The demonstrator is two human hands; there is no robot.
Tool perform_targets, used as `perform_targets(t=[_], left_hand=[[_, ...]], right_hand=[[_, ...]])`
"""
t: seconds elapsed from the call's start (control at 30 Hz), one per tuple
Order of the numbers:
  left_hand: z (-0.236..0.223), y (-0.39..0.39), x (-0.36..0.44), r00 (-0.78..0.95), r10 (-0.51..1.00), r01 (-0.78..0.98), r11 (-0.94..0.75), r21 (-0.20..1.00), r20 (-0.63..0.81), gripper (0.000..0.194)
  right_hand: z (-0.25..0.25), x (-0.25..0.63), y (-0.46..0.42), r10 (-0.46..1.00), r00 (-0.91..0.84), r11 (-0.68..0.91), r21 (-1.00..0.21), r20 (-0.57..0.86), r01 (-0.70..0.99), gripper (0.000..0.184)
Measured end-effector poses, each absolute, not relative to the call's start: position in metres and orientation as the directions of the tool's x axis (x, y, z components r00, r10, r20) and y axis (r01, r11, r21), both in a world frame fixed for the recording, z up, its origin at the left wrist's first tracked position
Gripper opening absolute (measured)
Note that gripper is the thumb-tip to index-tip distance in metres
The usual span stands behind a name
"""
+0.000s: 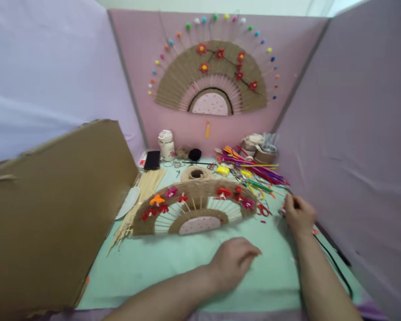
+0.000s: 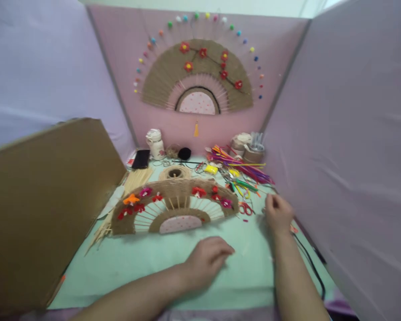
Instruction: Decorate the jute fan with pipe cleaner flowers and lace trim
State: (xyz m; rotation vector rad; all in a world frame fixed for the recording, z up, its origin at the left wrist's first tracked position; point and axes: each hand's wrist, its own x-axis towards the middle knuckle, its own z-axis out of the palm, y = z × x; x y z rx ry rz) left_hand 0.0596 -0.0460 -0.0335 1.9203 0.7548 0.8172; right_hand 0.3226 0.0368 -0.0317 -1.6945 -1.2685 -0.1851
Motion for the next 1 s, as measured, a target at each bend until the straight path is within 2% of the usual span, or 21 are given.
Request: perform_targets(t=[0.03, 0.07, 0.13, 0.23, 0.3, 0.4, 0.5, 0.57, 0.67, 0.8, 0.9, 1.0], left_hand=[[-0.029, -0.042, 0.059, 0.492, 0.859, 0.092, -0.216, 0.972, 0.144, 0.016], [-0.025, -0.038, 0.059, 0.435, 0.9, -0.031, 0.002, 1.0, 0.012, 0.014], [-0.02, -0.028, 0.059, 0.416, 0.89, -0.249, 0.31, 0.917, -0.188, 0.026], [-0.019, -0.02, 0.06, 0.462, 0.838, -0.403, 0.489, 0.774, -0.289, 0.038], [-0.019, -0.02, 0.06, 0.491, 0.819, -0.428, 0.524, 0.737, -0.297, 0.039], [-0.021, -0.026, 0.062, 0.523, 0.812, -0.424, 0.513, 0.747, -0.26, 0.036], [-0.023, -0.03, 0.064, 0.52, 0.833, -0.399, 0.434, 0.808, -0.191, 0.034], [-0.023, -0.031, 0.064, 0.487, 0.866, -0.359, 0.319, 0.877, -0.116, 0.035], [-0.023, -0.033, 0.064, 0.413, 0.91, -0.211, 0.05, 0.976, 0.043, 0.034], [-0.026, -0.037, 0.064, 0.359, 0.901, 0.05, -0.278, 0.959, 0.242, 0.034], [-0.031, -0.038, 0.065, 0.365, 0.897, 0.126, -0.313, 0.941, 0.25, 0.04], [-0.035, -0.037, 0.067, 0.384, 0.9, 0.176, -0.292, 0.94, 0.208, 0.039]], right_hand=[[-0.029, 0.322, 0.035, 0.653, 0.445, 0.033, -0.61, 0.613, 0.792, 0.035], [-0.026, 0.322, 0.033, 0.643, 0.456, 0.04, -0.621, 0.615, 0.783, 0.035], [-0.019, 0.315, 0.022, 0.636, 0.495, 0.052, -0.673, 0.592, 0.738, 0.034], [-0.009, 0.292, -0.007, 0.766, 0.439, 0.149, -0.794, 0.469, 0.589, 0.031], [-0.003, 0.271, -0.032, 0.903, 0.252, 0.201, -0.859, 0.349, 0.471, 0.026], [0.002, 0.245, -0.06, 0.966, -0.047, 0.254, -0.896, 0.255, 0.365, 0.02], [0.009, 0.236, -0.071, 0.949, -0.191, 0.304, -0.881, 0.25, 0.362, 0.018], [0.013, 0.236, -0.073, 0.938, -0.231, 0.33, -0.869, 0.258, 0.369, 0.017], [0.017, 0.236, -0.075, 0.929, -0.257, 0.355, -0.84, 0.268, 0.41, 0.017], [0.014, 0.233, -0.076, 0.908, -0.312, 0.405, -0.77, 0.278, 0.494, 0.018], [0.009, 0.23, -0.075, 0.899, -0.336, 0.429, -0.714, 0.28, 0.554, 0.009], [0.005, 0.229, -0.071, 0.899, -0.359, 0.43, -0.646, 0.249, 0.63, 0.012]])
